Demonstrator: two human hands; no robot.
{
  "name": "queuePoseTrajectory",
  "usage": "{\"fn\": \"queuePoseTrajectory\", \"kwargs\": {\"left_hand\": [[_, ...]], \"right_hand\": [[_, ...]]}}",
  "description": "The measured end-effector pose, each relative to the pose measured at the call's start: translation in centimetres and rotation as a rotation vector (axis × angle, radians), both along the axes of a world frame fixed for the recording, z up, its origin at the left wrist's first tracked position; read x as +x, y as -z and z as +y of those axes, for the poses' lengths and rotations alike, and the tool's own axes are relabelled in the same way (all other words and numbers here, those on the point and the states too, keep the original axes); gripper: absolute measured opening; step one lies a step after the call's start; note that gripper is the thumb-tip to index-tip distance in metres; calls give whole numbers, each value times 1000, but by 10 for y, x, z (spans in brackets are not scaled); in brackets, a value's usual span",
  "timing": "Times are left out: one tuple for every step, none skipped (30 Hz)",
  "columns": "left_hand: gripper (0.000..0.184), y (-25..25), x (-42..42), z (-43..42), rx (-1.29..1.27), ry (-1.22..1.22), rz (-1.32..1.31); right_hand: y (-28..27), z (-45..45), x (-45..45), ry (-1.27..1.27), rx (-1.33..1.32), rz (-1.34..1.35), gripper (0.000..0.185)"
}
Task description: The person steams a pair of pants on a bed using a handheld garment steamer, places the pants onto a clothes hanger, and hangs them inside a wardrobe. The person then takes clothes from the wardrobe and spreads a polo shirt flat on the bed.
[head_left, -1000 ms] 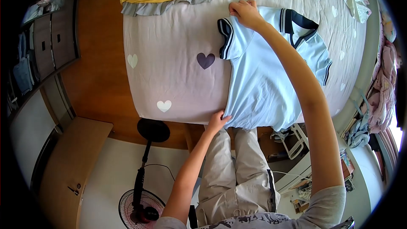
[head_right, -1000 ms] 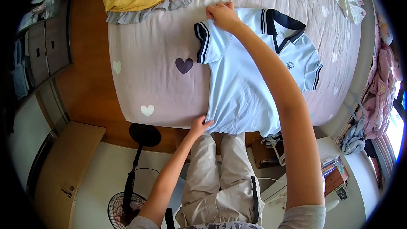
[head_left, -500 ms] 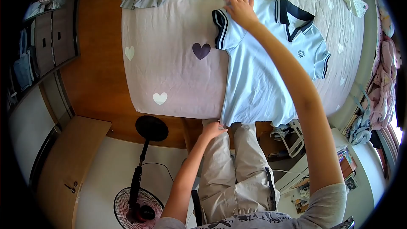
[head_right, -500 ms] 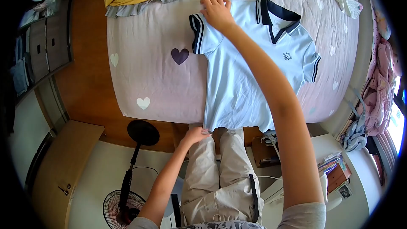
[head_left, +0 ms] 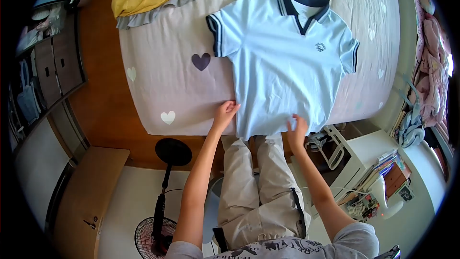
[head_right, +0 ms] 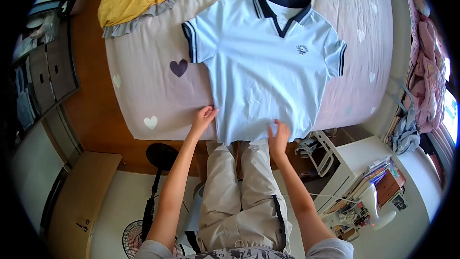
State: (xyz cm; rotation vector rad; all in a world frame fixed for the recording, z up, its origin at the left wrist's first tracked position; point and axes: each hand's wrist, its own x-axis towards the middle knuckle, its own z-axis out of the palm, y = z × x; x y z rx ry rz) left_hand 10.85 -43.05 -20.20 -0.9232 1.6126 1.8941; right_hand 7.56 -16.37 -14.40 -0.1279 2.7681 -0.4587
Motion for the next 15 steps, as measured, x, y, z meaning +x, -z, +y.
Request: {"fn": "queuePoseTrajectory", "kwargs": {"left_hand": [[28, 1, -2, 1, 24, -30, 2], [26, 1, -5, 3, 45, -59, 3], [22, 3, -4, 5, -14, -67, 28], [22, 5, -3, 6, -20, -56, 22], [20, 11, -1, 5, -57, -47, 9], [19, 15, 3, 4, -94, -37, -4], [19, 19, 7, 2, -102, -23, -5], [19, 20, 7, 1, -120, 16, -23], [18, 21, 8, 1, -134, 52, -43], [18, 21, 9, 2, -134, 62, -44], [19, 21, 8, 3, -155, 58, -39], [19, 21, 7, 4, -176, 51, -34], [19, 20, 7, 6, -179, 56, -34], [19, 15, 4, 9, -157, 6, -40], [19, 11, 2, 11, -135, -44, -48]], "right_hand": [[-1, -10, 3, -10, -48, 27, 32], [-1, -23, 2, -18, -98, 53, 30], [7, -28, 1, -6, -100, 50, 30], [16, -32, 0, 60, -85, 25, 26], [23, -35, 0, 125, -73, 1, 22], [27, -35, 0, 138, -81, -3, 22], [29, -35, -1, 134, -105, 4, 19], [31, -32, -1, 129, -126, 15, 16], [32, -28, 2, 141, -129, 14, 16], [31, -23, 4, 184, -136, 31, 14], [29, -19, 4, 224, -143, 51, 13], [27, -15, 3, 229, -145, 53, 13], [23, -10, 3, 264, -135, 77, 12], [21, -7, 5, 301, -125, 101, 12], [19, -6, 8, 353, -151, 86, 16]]}}
